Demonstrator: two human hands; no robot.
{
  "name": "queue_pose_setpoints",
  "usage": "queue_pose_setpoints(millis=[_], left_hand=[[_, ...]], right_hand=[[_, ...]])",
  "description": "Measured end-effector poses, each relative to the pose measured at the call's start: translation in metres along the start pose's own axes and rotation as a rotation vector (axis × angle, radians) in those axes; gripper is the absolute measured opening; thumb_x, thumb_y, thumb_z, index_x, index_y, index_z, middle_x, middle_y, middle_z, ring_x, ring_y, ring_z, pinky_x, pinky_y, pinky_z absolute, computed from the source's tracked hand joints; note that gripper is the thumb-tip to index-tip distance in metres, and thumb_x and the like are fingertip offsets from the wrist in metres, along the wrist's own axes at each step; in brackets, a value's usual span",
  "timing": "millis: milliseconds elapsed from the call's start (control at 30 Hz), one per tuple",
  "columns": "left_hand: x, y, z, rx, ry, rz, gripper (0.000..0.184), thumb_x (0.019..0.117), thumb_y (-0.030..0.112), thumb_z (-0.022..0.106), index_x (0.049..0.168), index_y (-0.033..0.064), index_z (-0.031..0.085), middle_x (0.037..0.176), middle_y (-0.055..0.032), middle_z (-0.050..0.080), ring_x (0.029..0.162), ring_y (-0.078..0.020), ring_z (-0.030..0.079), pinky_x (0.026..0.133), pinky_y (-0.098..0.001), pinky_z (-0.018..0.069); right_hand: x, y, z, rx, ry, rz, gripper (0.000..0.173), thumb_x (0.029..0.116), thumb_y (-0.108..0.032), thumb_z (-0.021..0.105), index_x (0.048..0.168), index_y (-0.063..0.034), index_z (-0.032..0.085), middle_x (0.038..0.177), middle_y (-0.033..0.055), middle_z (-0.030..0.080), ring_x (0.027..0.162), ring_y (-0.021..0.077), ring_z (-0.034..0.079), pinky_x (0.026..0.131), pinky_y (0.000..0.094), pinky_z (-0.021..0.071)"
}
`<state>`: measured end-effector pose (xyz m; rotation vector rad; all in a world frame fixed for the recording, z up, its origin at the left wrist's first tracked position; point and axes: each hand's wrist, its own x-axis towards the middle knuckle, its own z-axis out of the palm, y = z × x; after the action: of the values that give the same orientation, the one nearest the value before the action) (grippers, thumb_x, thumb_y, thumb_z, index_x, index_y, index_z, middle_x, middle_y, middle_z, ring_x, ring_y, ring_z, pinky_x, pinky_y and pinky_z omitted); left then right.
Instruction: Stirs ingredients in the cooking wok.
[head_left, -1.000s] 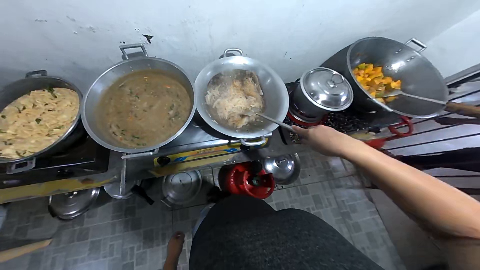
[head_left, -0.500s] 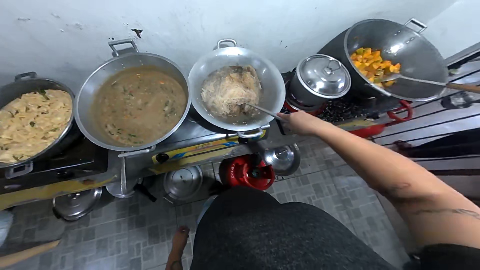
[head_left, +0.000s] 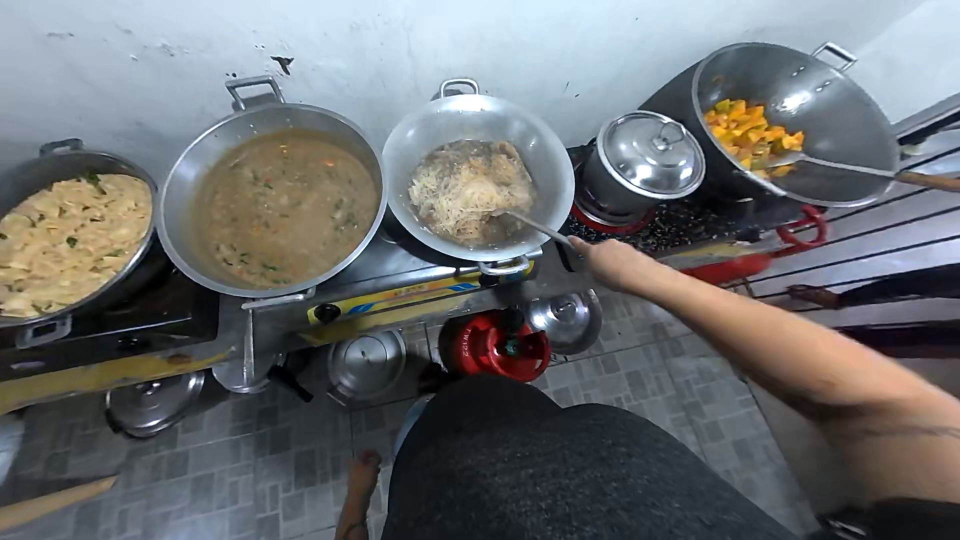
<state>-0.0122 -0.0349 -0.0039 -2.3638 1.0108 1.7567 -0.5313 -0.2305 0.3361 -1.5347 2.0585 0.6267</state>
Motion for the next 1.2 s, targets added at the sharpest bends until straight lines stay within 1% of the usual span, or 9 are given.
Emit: queue_pose_setpoints(millis=[133, 267, 400, 500, 700, 833, 1033, 1133, 1200], left_hand=[[0.003, -0.015, 0.004, 0.01, -0.025, -0.018, 0.036, 0.1049, 0.016, 0.058, 0.133, -0.0064, 0.059, 0.124, -0.0305, 0.065, 0.11, -0.0428, 0.065, 0.097, -0.0575, 0.0516], [-0.015, -0.003, -0.012, -0.007, 0.017, -0.019, 0.036, 0.1065, 0.017, 0.055, 0.135, -0.0056, 0.059, 0.125, -0.0298, 0.065, 0.113, -0.0424, 0.064, 0.099, -0.0574, 0.05], [-0.016, 0.0, -0.017, -0.059, 0.05, -0.019, 0.035, 0.1071, 0.016, 0.054, 0.134, -0.006, 0.058, 0.126, -0.0305, 0.064, 0.114, -0.0427, 0.064, 0.099, -0.0576, 0.05], [-0.007, -0.011, -0.01, -0.033, 0.052, -0.007, 0.034, 0.105, 0.016, 0.058, 0.131, -0.0059, 0.061, 0.122, -0.0299, 0.066, 0.11, -0.043, 0.066, 0.097, -0.0582, 0.0517], [-0.007, -0.007, -0.009, 0.033, 0.012, -0.02, 0.034, 0.1057, 0.017, 0.057, 0.131, -0.0045, 0.061, 0.121, -0.0285, 0.067, 0.11, -0.0409, 0.066, 0.098, -0.0563, 0.0511], [-0.008, 0.0, -0.014, 0.022, 0.031, -0.004, 0.033, 0.1061, 0.016, 0.056, 0.132, -0.0048, 0.06, 0.122, -0.028, 0.066, 0.109, -0.04, 0.065, 0.098, -0.0558, 0.0506], [-0.01, 0.004, -0.014, -0.033, 0.032, 0.011, 0.033, 0.1052, 0.011, 0.056, 0.133, -0.0075, 0.058, 0.123, -0.0306, 0.065, 0.111, -0.0425, 0.065, 0.098, -0.0568, 0.0507], [-0.018, 0.001, -0.014, 0.0, 0.031, 0.002, 0.033, 0.105, 0.013, 0.057, 0.132, -0.0074, 0.06, 0.12, -0.0304, 0.066, 0.107, -0.0426, 0.066, 0.096, -0.0572, 0.0511], [-0.018, -0.007, -0.015, 0.027, 0.021, -0.015, 0.034, 0.1058, 0.015, 0.057, 0.132, -0.0069, 0.06, 0.121, -0.0309, 0.066, 0.108, -0.0436, 0.066, 0.096, -0.058, 0.0512]], right_hand=[[0.033, -0.03, 0.012, 0.107, 0.047, -0.011, 0.065, 0.103, -0.003, 0.053, 0.162, -0.0078, 0.025, 0.117, 0.034, 0.065, 0.111, 0.0532, 0.064, 0.091, 0.065, 0.0524], [0.009, 0.004, -0.006, 0.15, 0.117, -0.137, 0.052, 0.1076, -0.013, 0.052, 0.158, -0.0094, 0.041, 0.112, 0.0323, 0.069, 0.104, 0.0523, 0.066, 0.091, 0.067, 0.0503], [-0.037, 0.033, -0.03, 0.197, 0.065, -0.136, 0.051, 0.1087, -0.015, 0.052, 0.158, -0.0103, 0.041, 0.11, 0.0311, 0.069, 0.097, 0.0489, 0.066, 0.09, 0.0636, 0.049], [-0.025, 0.039, -0.046, 0.233, 0.155, -0.136, 0.05, 0.1089, -0.015, 0.052, 0.157, -0.0089, 0.043, 0.113, 0.0341, 0.068, 0.101, 0.0533, 0.065, 0.091, 0.0685, 0.0475], [0.049, -0.001, -0.046, 0.151, 0.161, -0.099, 0.047, 0.1079, -0.01, 0.048, 0.154, -0.0025, 0.043, 0.124, 0.0367, 0.063, 0.117, 0.0561, 0.061, 0.098, 0.0692, 0.0463], [0.006, -0.036, -0.017, 0.064, 0.037, -0.129, 0.06, 0.1061, -0.007, 0.051, 0.162, -0.0125, 0.031, 0.116, 0.0326, 0.066, 0.109, 0.0523, 0.065, 0.091, 0.0651, 0.0521], [-0.033, 0.02, -0.02, 0.265, 0.036, -0.195, 0.049, 0.1104, -0.018, 0.049, 0.158, -0.0139, 0.041, 0.098, 0.0235, 0.07, 0.077, 0.0352, 0.069, 0.077, 0.0529, 0.0569], [-0.018, 0.054, -0.034, 0.291, 0.137, -0.121, 0.046, 0.1108, -0.016, 0.047, 0.157, -0.0102, 0.043, 0.099, 0.0257, 0.071, 0.08, 0.0418, 0.07, 0.08, 0.061, 0.0556], [-0.005, 0.067, -0.045, 0.418, 0.125, -0.037, 0.045, 0.1128, -0.015, 0.041, 0.157, -0.0065, 0.04, 0.105, 0.0275, 0.069, 0.083, 0.0401, 0.069, 0.083, 0.0573, 0.0555]])
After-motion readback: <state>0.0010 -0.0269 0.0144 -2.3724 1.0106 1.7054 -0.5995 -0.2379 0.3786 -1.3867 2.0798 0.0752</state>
